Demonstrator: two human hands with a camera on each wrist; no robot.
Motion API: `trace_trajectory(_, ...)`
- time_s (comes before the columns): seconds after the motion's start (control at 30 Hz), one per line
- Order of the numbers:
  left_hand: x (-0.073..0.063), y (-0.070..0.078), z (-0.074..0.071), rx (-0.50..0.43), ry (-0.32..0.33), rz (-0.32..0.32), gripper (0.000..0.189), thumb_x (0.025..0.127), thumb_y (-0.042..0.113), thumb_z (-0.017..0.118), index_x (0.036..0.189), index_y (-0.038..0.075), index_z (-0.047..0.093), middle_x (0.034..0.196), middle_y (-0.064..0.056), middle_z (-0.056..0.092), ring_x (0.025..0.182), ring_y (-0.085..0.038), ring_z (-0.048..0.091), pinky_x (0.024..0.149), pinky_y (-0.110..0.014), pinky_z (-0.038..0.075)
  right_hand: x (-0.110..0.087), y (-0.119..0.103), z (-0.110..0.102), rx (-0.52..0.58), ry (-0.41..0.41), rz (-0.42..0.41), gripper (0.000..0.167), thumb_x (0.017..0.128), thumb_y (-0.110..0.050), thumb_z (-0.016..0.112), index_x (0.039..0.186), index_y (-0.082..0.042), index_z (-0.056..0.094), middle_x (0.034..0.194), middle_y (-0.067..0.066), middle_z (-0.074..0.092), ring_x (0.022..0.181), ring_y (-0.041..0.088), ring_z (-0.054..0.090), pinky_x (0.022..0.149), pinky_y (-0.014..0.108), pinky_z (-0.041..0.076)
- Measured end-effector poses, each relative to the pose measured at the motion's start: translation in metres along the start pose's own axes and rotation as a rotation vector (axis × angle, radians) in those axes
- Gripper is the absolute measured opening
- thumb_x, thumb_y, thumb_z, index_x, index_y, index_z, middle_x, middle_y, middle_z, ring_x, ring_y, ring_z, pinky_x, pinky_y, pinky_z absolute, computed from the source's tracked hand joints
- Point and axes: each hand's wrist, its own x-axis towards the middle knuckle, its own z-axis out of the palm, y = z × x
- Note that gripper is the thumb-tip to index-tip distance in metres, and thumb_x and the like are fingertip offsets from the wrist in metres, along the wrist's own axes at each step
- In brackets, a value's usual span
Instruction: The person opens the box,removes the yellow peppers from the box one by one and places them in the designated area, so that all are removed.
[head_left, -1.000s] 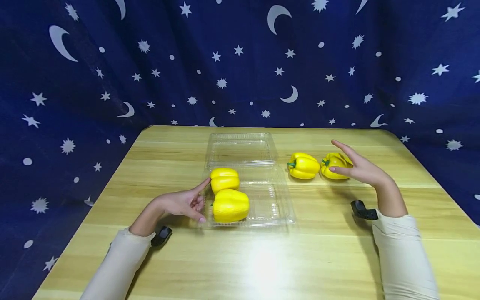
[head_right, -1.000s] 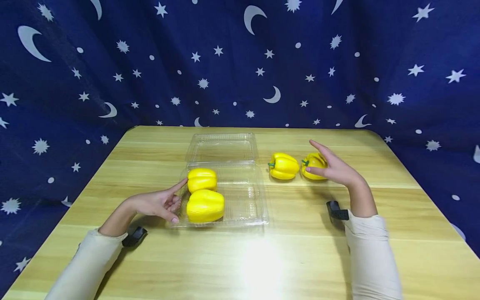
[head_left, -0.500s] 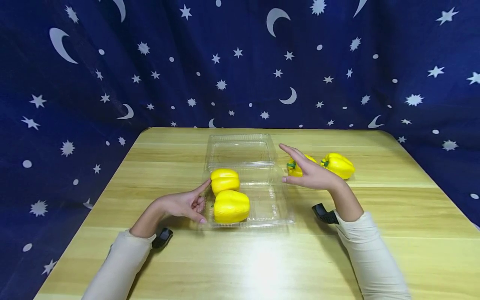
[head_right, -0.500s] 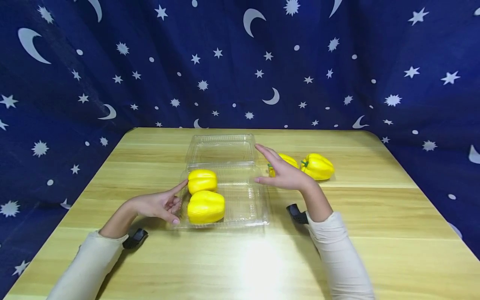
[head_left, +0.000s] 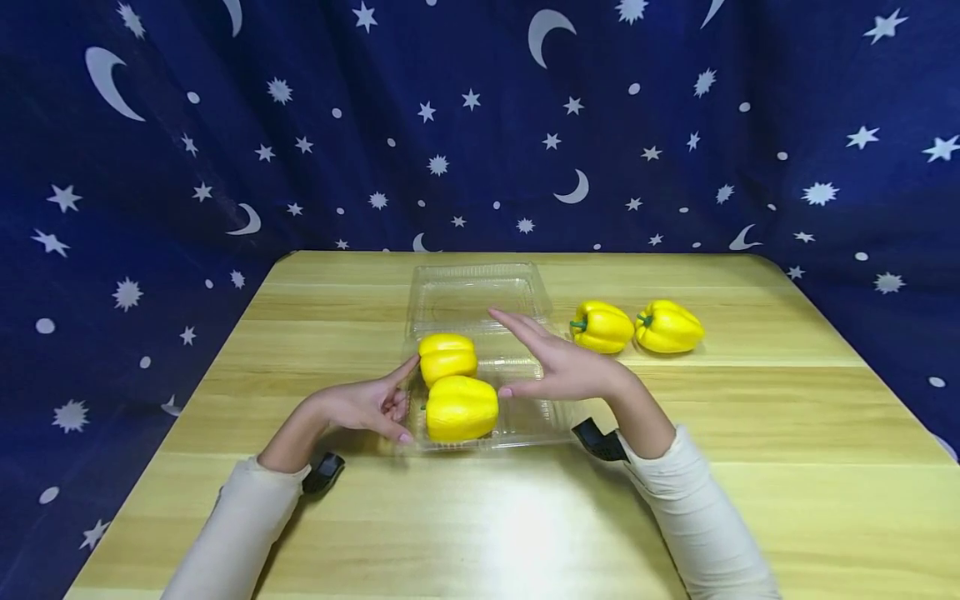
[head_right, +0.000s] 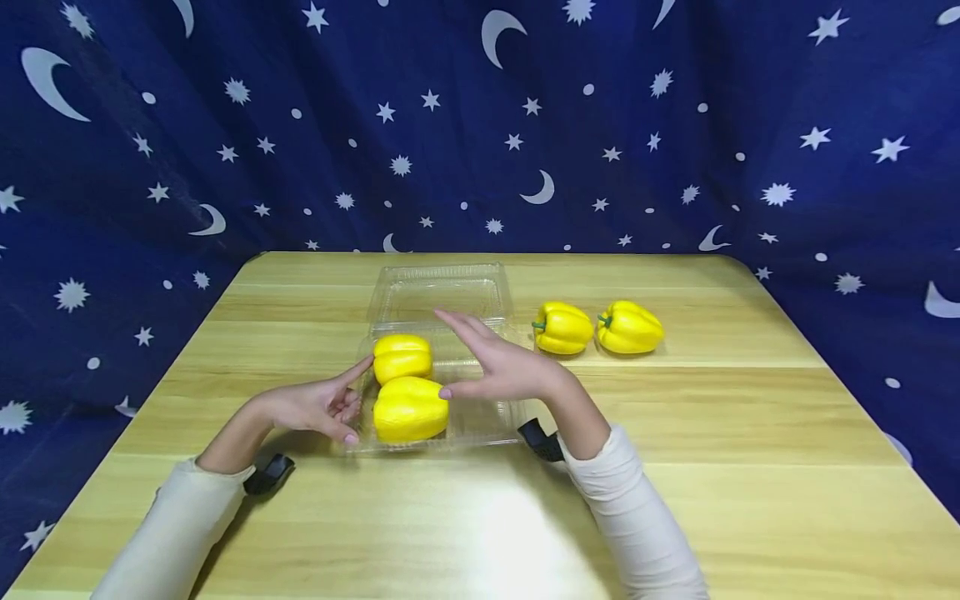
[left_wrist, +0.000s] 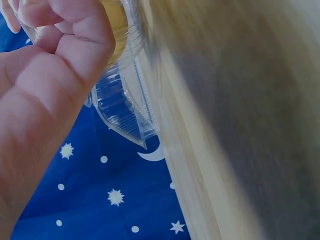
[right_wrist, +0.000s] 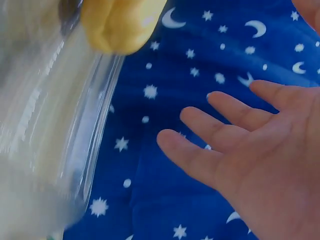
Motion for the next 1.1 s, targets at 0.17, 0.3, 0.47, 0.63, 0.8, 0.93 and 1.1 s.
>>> trace_trajectory(0.17,0.001,0.000,0.000,0.011,0.007,-0.005,0.119,0.076,0.022,0.074,0.141,0.011,-0.025,0.074,0.000,0.042,0.066,-0.009,0.038,0.058,-0.018,0.035,0.004,-0.011,0.015,0.007,-0.063,-0.028,0.093,0.081,-0.034,0.068,0.148,-0.017,0.005,0.152,0.009,0.010,0.139,0.027,0.014,0.109,0.048,0.021)
trace_trajectory(0.3,0.000,-0.001,-0.001,0.034,0.018,-0.012,0.119,0.075,0.024,0.075,0.142,0.010,-0.024,0.075,0.000,0.043,0.067,-0.010,0.039,0.059,-0.018,0.035,0.007,-0.018,0.028,-0.009,-0.143,-0.029,0.095,0.080,-0.036,0.068,0.148,-0.015,0.005,0.151,0.013,0.011,0.138,0.029,0.018,0.109,0.046,0.023)
trace_trajectory(0.47,0.000,0.000,0.000,0.049,0.019,-0.006,0.119,0.076,0.024,0.074,0.142,0.010,-0.024,0.075,-0.001,0.043,0.067,-0.010,0.040,0.058,-0.018,0.035,0.009,-0.021,0.039,-0.023,-0.190,0.019,0.095,0.080,-0.038,0.067,0.148,-0.014,0.005,0.151,0.014,0.011,0.137,0.032,0.019,0.108,0.048,0.024)
trace_trajectory(0.63,0.000,0.002,0.000,0.034,0.019,-0.008,0.119,0.076,0.022,0.074,0.142,0.011,-0.024,0.075,-0.001,0.043,0.067,-0.010,0.039,0.058,-0.018,0.035,0.012,-0.019,0.047,-0.007,-0.198,0.091,0.094,0.081,-0.038,0.067,0.148,-0.018,0.004,0.147,0.020,0.015,0.125,0.036,0.037,0.102,0.048,0.034)
trace_trajectory(0.8,0.001,0.002,0.000,0.019,0.025,-0.030,0.120,0.075,0.022,0.075,0.142,0.013,-0.023,0.075,-0.001,0.042,0.067,-0.010,0.039,0.058,-0.018,0.035,0.015,-0.015,0.053,-0.001,-0.186,0.125,0.094,0.080,-0.037,0.068,0.148,-0.022,0.004,0.138,0.021,0.025,0.114,0.034,0.046,0.097,0.047,0.039)
trace_trajectory(0.93,0.001,0.002,0.000,0.010,0.025,-0.034,0.121,0.074,0.024,0.076,0.142,0.013,-0.023,0.075,-0.002,0.042,0.067,-0.011,0.039,0.057,-0.018,0.035,0.017,-0.011,0.055,0.001,-0.189,0.118,0.094,0.079,-0.037,0.069,0.148,-0.023,0.006,0.132,0.019,0.031,0.114,0.032,0.046,0.097,0.047,0.038)
trace_trajectory(1.1,0.001,0.002,0.000,0.004,0.026,-0.034,0.120,0.074,0.023,0.076,0.142,0.014,-0.023,0.076,-0.001,0.043,0.066,-0.010,0.039,0.057,-0.018,0.035,0.019,-0.007,0.057,0.001,-0.187,0.097,0.094,0.078,-0.037,0.070,0.148,-0.023,0.007,0.128,0.017,0.035,0.111,0.029,0.046,0.097,0.045,0.038)
